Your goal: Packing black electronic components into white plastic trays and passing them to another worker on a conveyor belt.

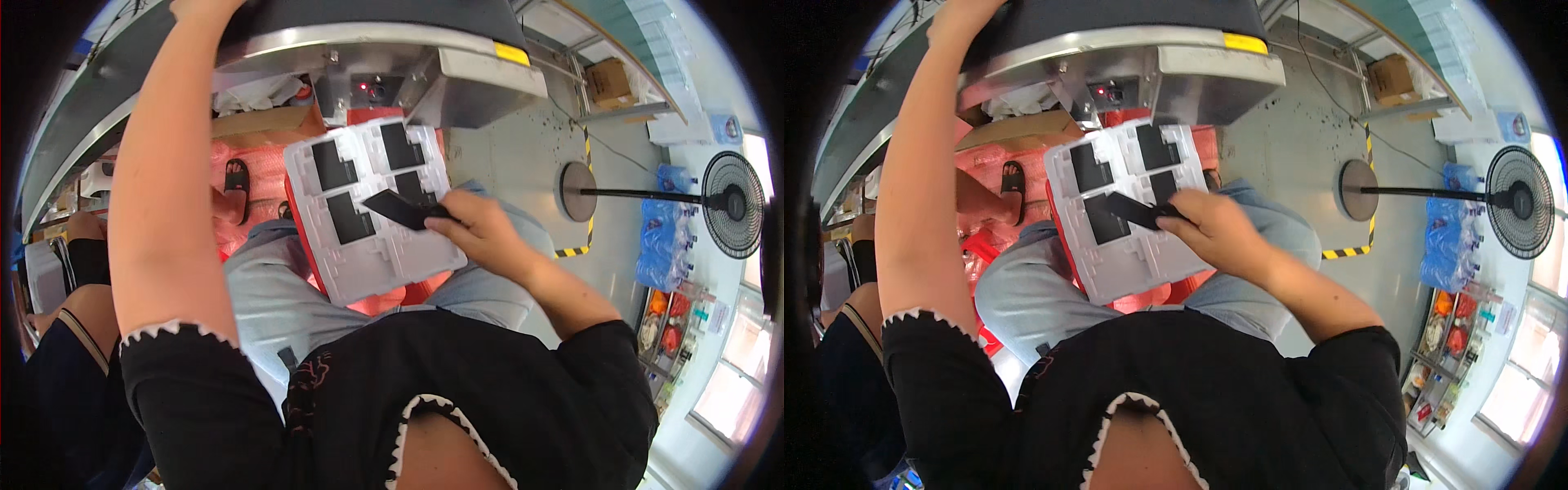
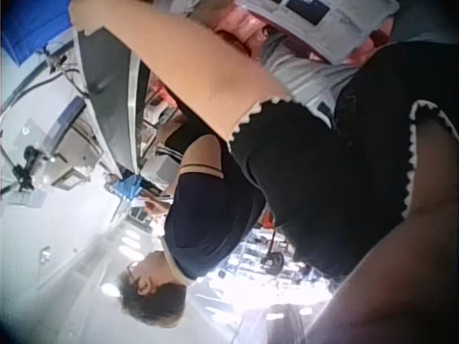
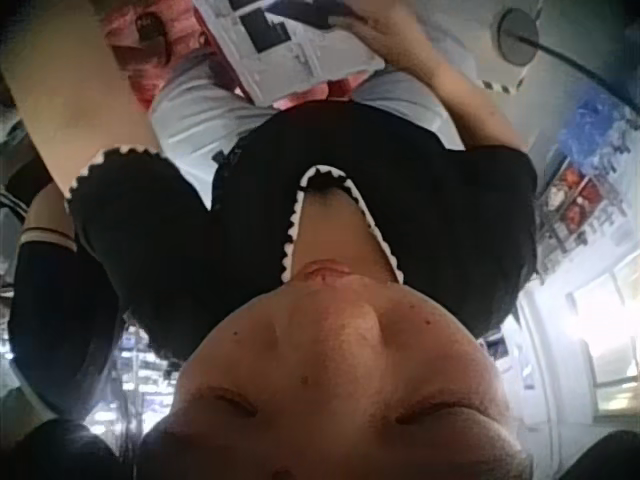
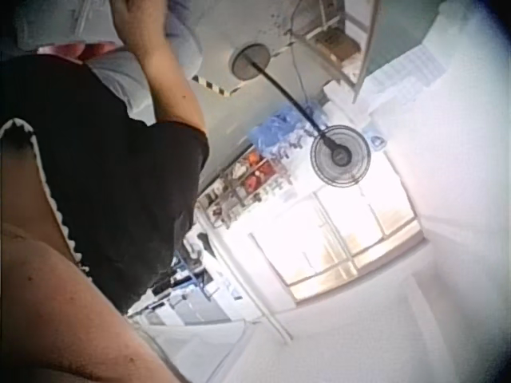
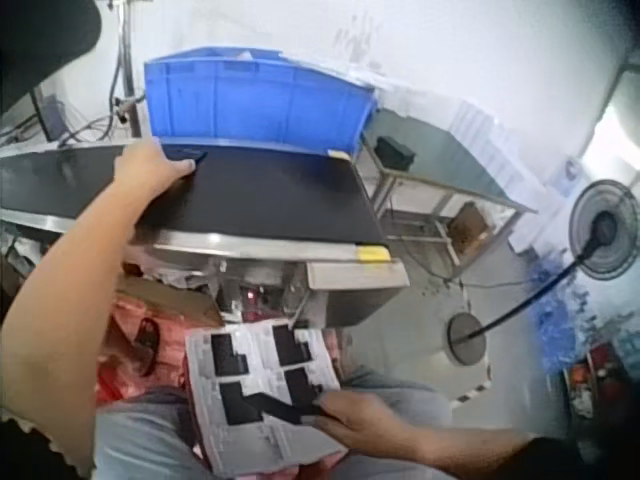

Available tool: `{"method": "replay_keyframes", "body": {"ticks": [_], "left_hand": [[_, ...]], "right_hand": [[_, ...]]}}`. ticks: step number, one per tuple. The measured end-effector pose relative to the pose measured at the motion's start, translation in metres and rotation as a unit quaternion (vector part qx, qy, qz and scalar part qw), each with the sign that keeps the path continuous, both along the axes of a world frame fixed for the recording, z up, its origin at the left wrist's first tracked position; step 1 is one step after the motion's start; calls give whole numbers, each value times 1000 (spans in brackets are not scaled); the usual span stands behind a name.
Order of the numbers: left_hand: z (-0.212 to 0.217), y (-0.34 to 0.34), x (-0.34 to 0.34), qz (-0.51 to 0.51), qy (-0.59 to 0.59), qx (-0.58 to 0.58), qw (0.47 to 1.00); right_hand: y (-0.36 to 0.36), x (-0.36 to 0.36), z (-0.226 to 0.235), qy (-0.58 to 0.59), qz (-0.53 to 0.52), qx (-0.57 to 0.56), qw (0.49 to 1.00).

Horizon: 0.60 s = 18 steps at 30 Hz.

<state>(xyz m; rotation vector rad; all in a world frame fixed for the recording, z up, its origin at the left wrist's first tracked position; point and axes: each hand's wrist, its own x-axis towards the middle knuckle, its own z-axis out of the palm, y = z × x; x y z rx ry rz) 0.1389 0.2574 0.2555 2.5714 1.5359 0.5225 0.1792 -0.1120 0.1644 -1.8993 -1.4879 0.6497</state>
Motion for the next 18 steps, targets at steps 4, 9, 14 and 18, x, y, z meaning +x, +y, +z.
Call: {"method": "replay_keyframes", "body": {"ticks": [4,9,14,18], "left_hand": [[-36,-25,-59,-181,-109,172,962],[-74,-160,-141,-377,-176,106,903],[-162,-245,-211,-412,-71,-102,903],[-216,-278,-234,-454,-21,-189,870]], "right_hand": [[-77,-34,-110,259,-245,-235,904],[-104,-36,-144,65,-164,-305,936],[-79,-22,-110,-83,-104,-406,904],[-82,-26,-105,-110,-143,-403,897]]}}
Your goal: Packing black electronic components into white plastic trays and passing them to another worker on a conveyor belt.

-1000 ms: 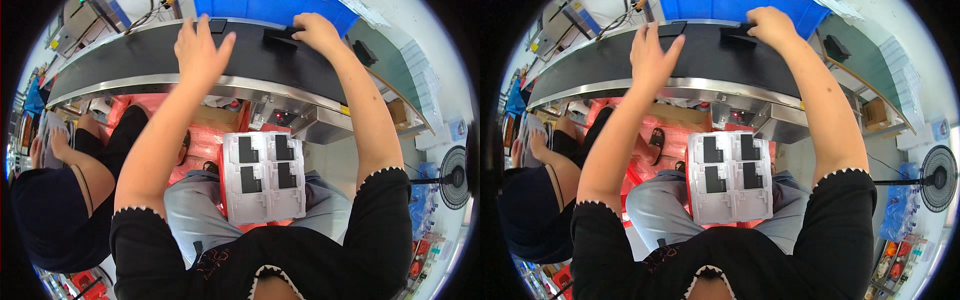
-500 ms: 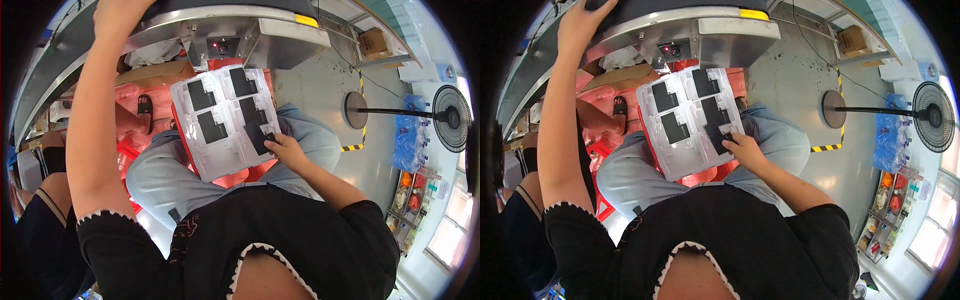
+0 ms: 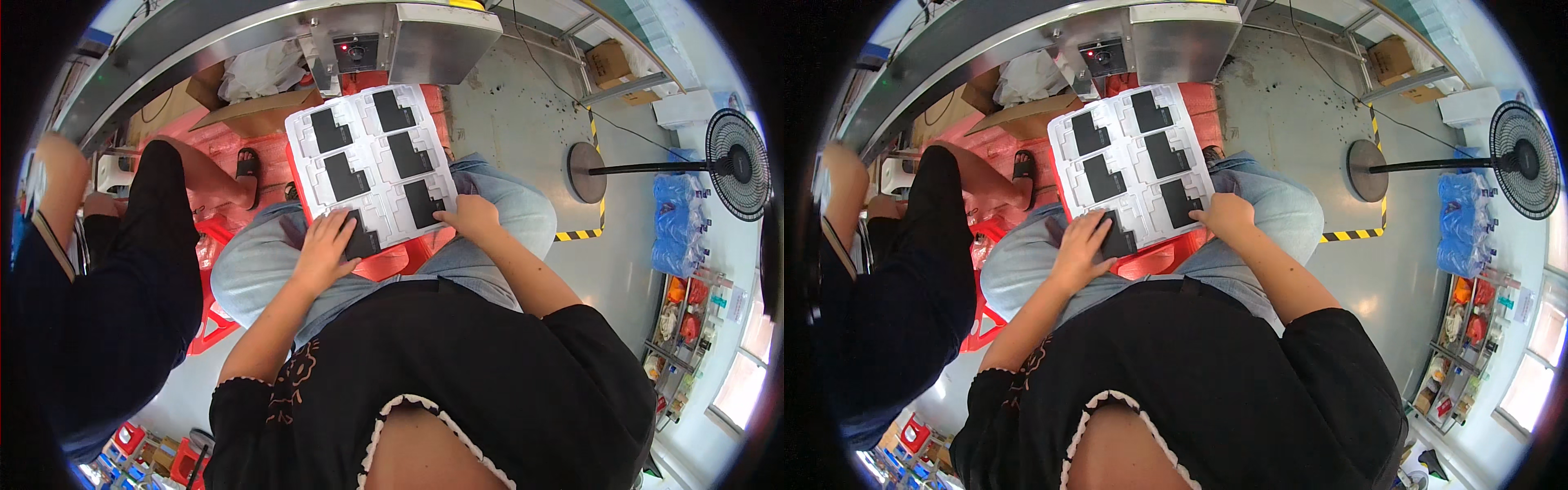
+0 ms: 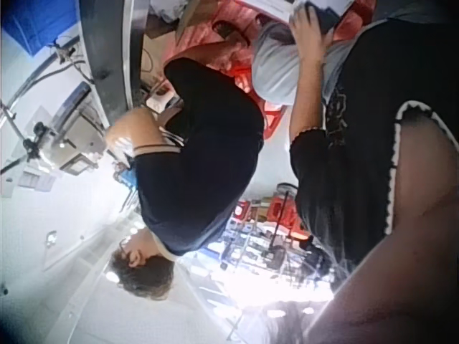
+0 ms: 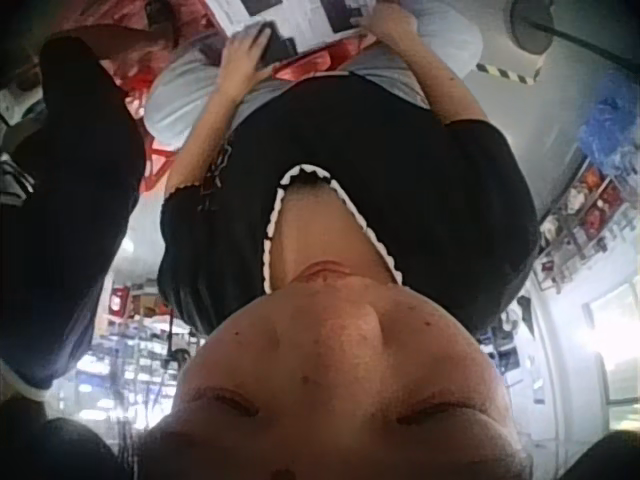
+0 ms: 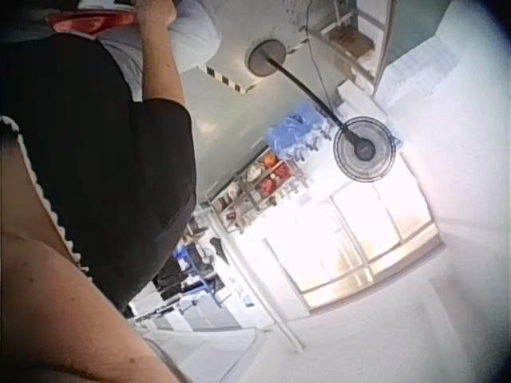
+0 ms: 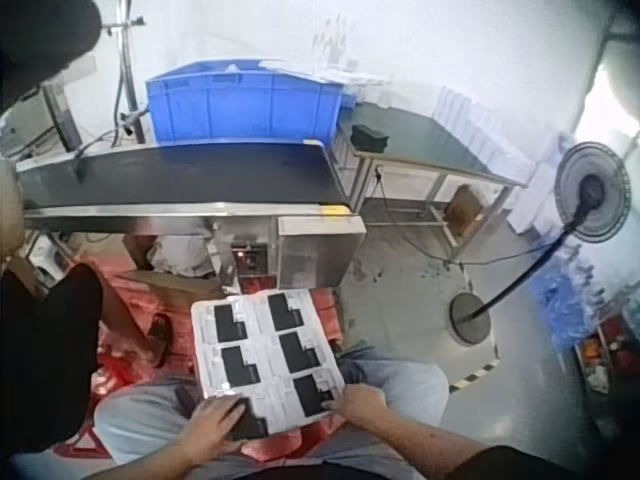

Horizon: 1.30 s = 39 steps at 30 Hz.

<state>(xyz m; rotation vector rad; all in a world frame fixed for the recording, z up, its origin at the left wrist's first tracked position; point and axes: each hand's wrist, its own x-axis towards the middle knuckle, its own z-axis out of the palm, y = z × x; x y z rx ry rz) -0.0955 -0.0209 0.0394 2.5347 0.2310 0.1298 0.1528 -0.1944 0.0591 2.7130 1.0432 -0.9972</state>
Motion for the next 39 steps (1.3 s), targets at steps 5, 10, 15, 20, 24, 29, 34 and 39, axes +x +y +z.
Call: {"method": "replay_keyframes", "body": {"ticks": [5,10,15,20,24,29,34,39], "left_hand": [[-16,-21,5,51,111,155,980],[-33,-43,9,69,145,200,966],[-31,-39,11,62,111,211,969],[-42,-41,10,33,112,194,974],[-37,-45,13,31,112,216,969],[2,1,25,176,9,77,981],[86,167,13,536,-299,-122,780],[127,305,-62,680,-525,-314,405]], "right_hand": [[-27,-33,-23,3,14,153,988],[-39,-57,-40,3,128,273,953],[-21,-59,-29,-45,143,302,941],[-24,-62,-46,-123,192,242,943],[-28,-64,-45,-174,278,143,934],[-20,-58,-40,-144,298,112,937],[-19,-54,-40,-109,264,131,949],[-20,-54,-42,-125,273,175,938]]}}
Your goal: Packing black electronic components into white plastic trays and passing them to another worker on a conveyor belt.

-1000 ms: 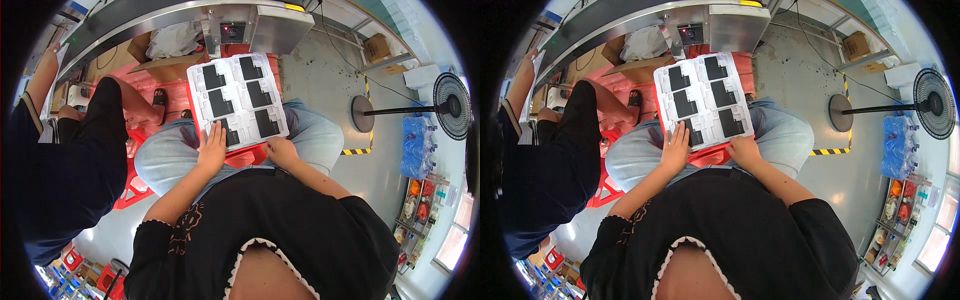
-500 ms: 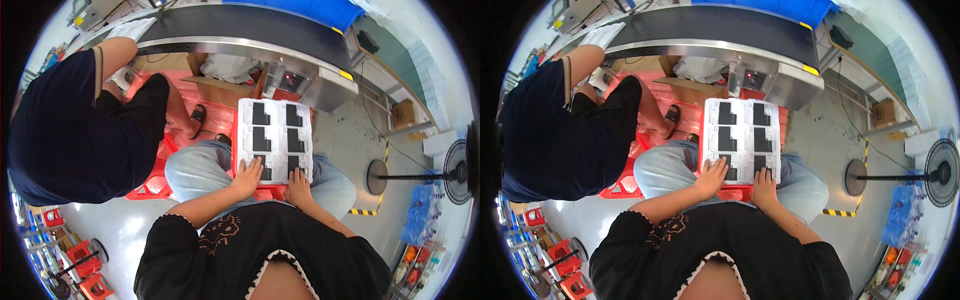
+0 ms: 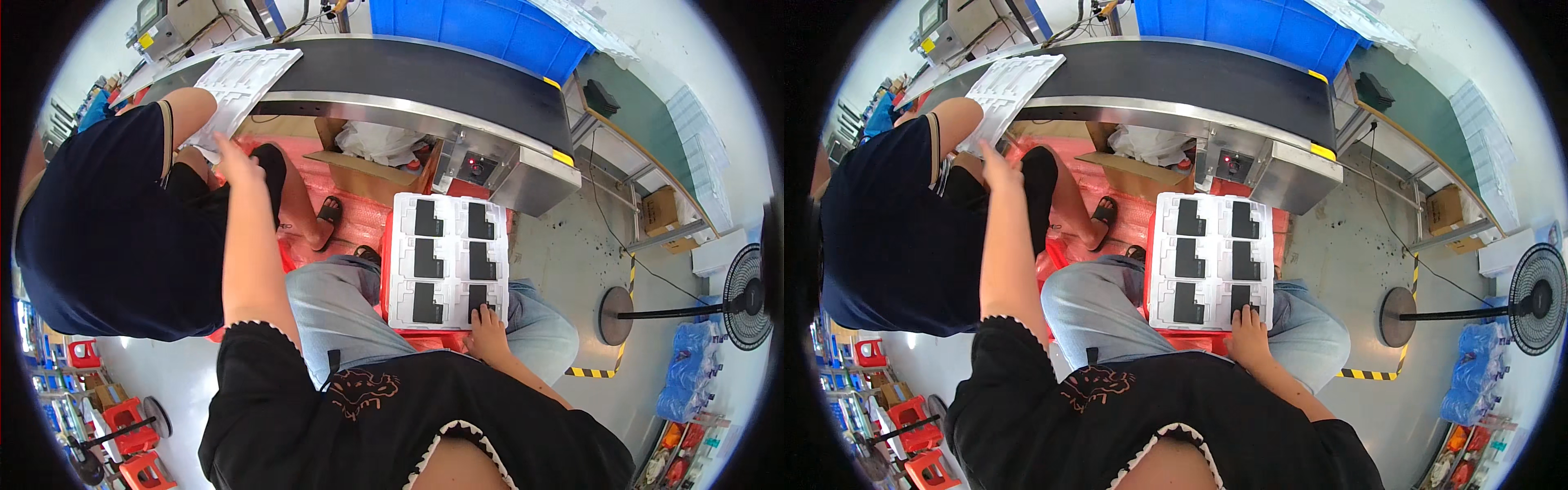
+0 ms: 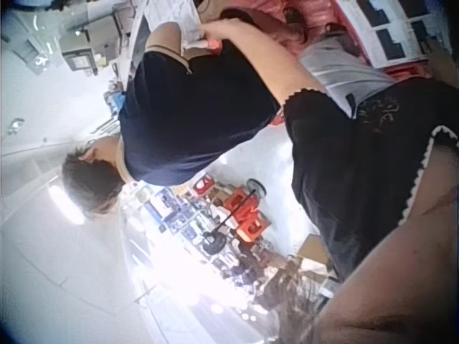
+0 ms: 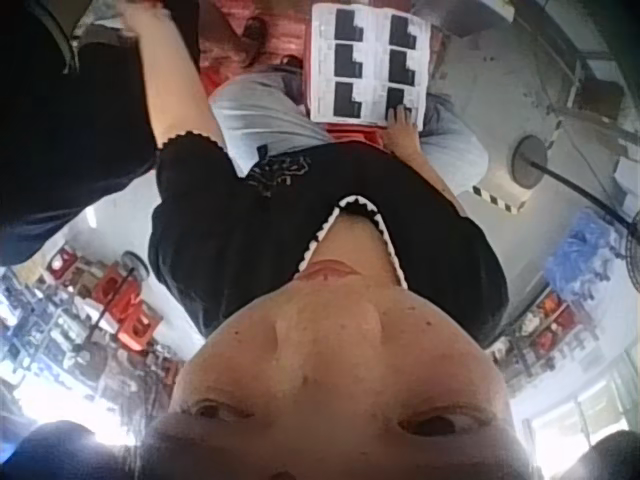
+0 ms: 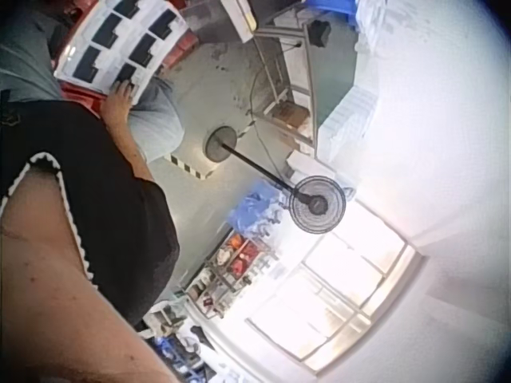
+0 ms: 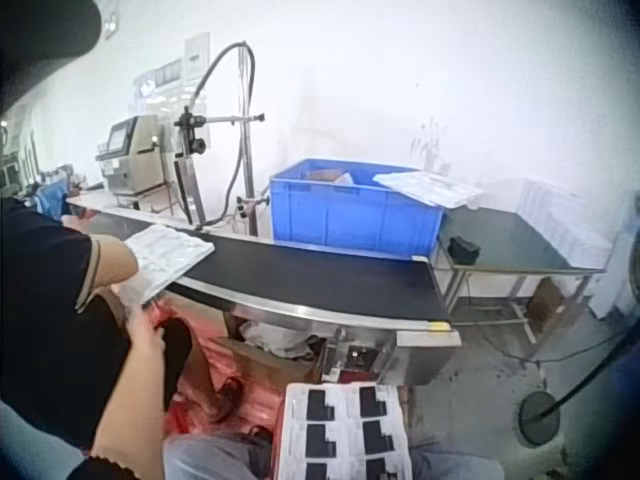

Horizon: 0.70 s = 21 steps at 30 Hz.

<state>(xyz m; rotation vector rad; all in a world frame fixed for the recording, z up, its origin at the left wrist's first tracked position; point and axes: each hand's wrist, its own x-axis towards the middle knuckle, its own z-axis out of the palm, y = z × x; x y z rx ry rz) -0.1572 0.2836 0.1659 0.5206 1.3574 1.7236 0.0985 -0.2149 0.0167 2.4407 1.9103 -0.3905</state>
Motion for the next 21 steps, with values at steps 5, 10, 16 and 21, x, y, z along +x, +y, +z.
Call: {"method": "replay_keyframes", "body": {"ticks": [5,10,16,21], "left_hand": [[-15,52,-43,-129,-157,85,975],[-36,-31,-19,-201,-191,62,959],[-96,-195,-71,-367,-200,-81,905],[-106,-265,-92,-454,-77,-195,866]], "right_hand": [[0,-1,1,-1,-6,-7,1000],[-3,2,6,81,-72,67,992],[32,20,18,309,-194,260,894],[89,17,62,721,-322,109,603]]}}
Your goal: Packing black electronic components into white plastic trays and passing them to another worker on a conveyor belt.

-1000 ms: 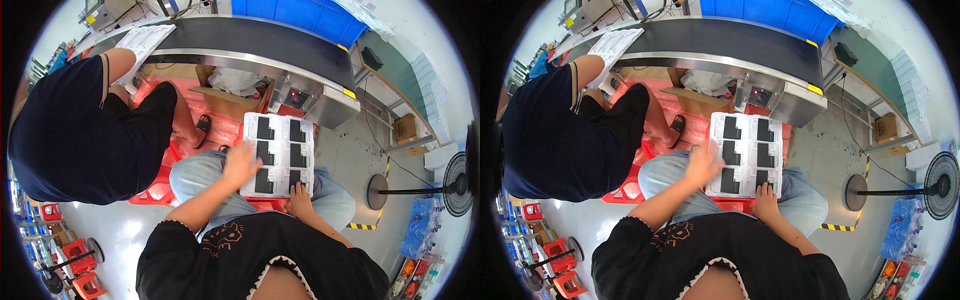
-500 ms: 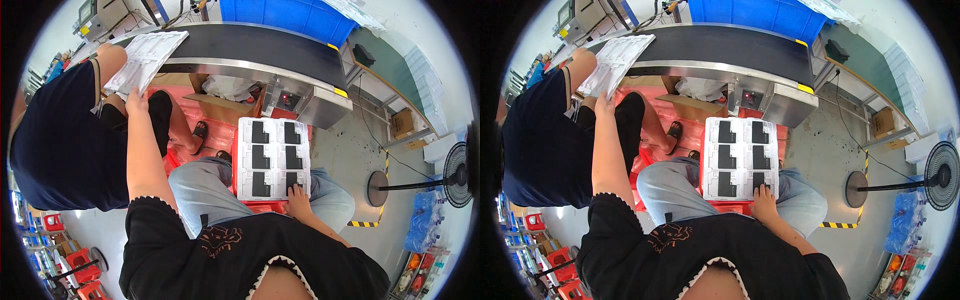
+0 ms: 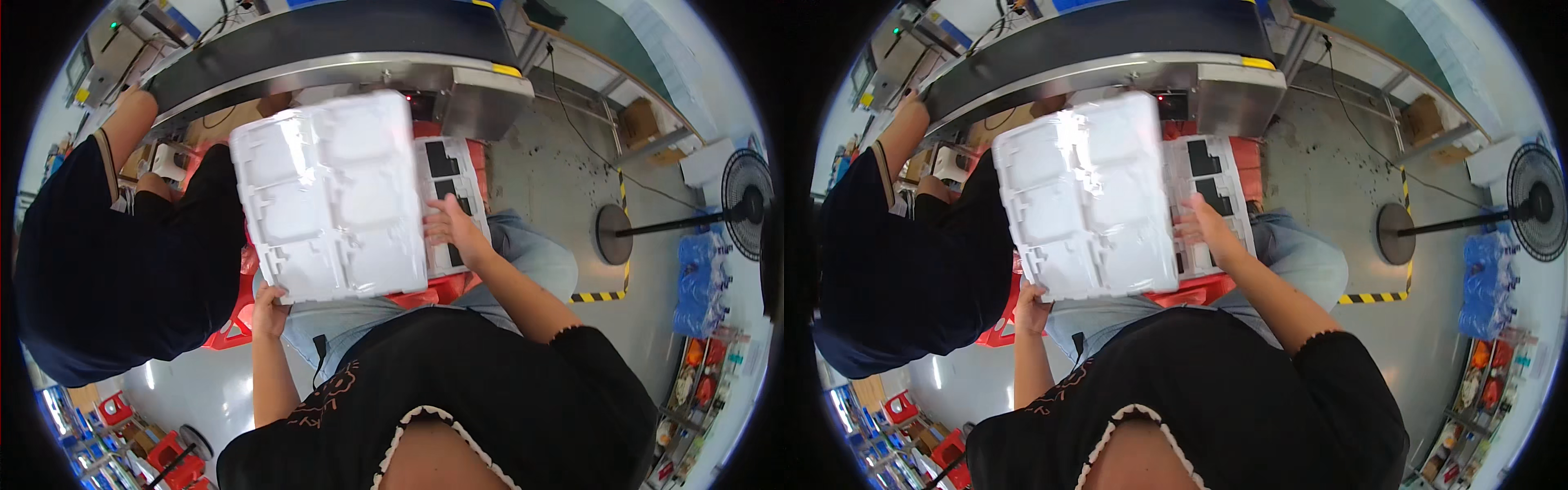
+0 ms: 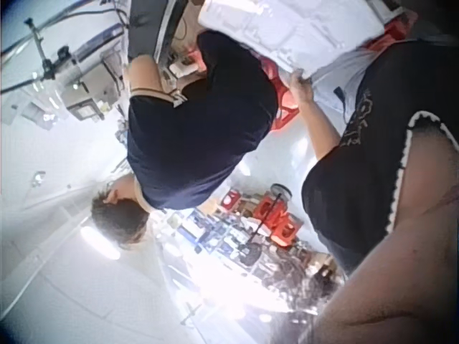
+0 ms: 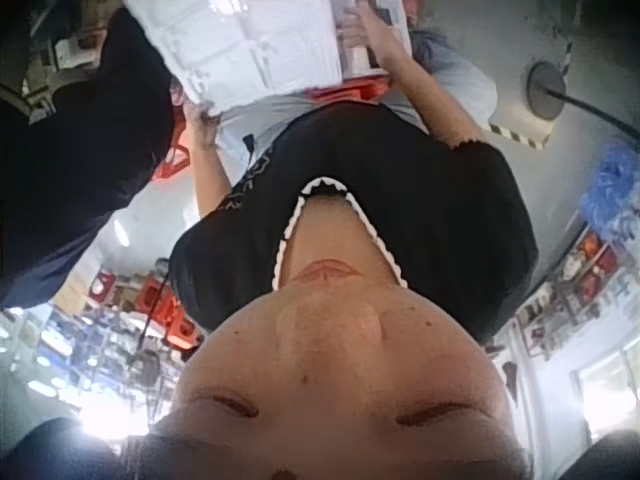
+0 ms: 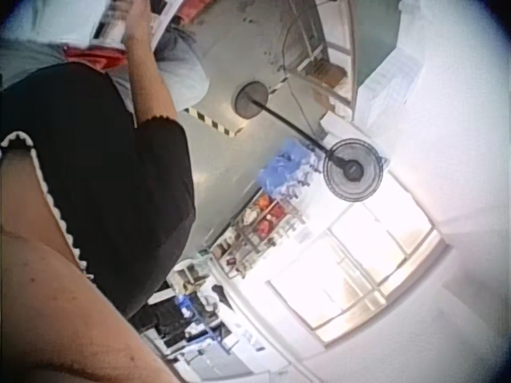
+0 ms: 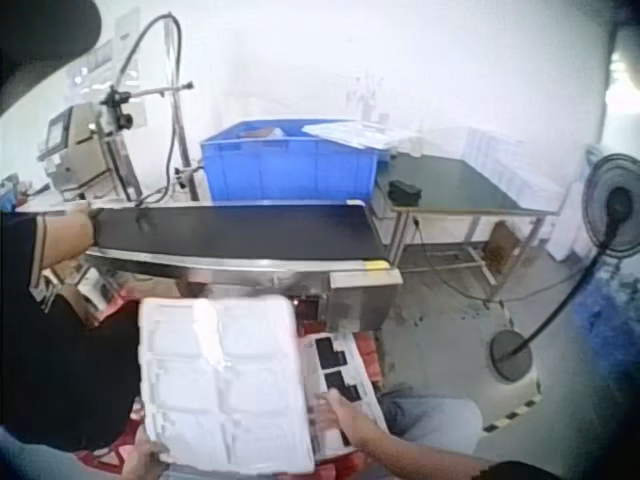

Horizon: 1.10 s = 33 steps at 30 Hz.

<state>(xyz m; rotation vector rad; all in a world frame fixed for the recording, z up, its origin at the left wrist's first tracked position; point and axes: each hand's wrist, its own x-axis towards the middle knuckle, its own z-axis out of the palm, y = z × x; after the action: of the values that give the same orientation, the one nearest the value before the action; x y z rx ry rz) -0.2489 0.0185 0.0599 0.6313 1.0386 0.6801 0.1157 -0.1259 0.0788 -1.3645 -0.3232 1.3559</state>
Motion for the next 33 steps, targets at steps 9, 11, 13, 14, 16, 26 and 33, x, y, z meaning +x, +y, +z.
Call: {"method": "replay_keyframes", "body": {"ticks": [9,11,13,14,16,26,33], "left_hand": [[35,-13,43,-373,274,124,878],[36,-13,76,-412,379,142,817],[3,-15,94,-406,390,122,818],[-5,-17,110,-428,384,140,806],[-76,-14,126,-417,368,415,721],[-102,-31,135,-272,430,375,775],[-90,-5,114,-298,434,336,781]], "right_hand": [[-5,14,-74,-144,-68,17,987],[-5,41,-91,-342,-25,-67,937],[0,59,-84,-476,-16,-109,873],[-1,68,-81,-599,-11,-155,785],[-7,90,-93,-621,13,-209,755],[-7,98,-89,-534,22,-299,790],[-19,62,-73,-556,143,-319,754]]}}
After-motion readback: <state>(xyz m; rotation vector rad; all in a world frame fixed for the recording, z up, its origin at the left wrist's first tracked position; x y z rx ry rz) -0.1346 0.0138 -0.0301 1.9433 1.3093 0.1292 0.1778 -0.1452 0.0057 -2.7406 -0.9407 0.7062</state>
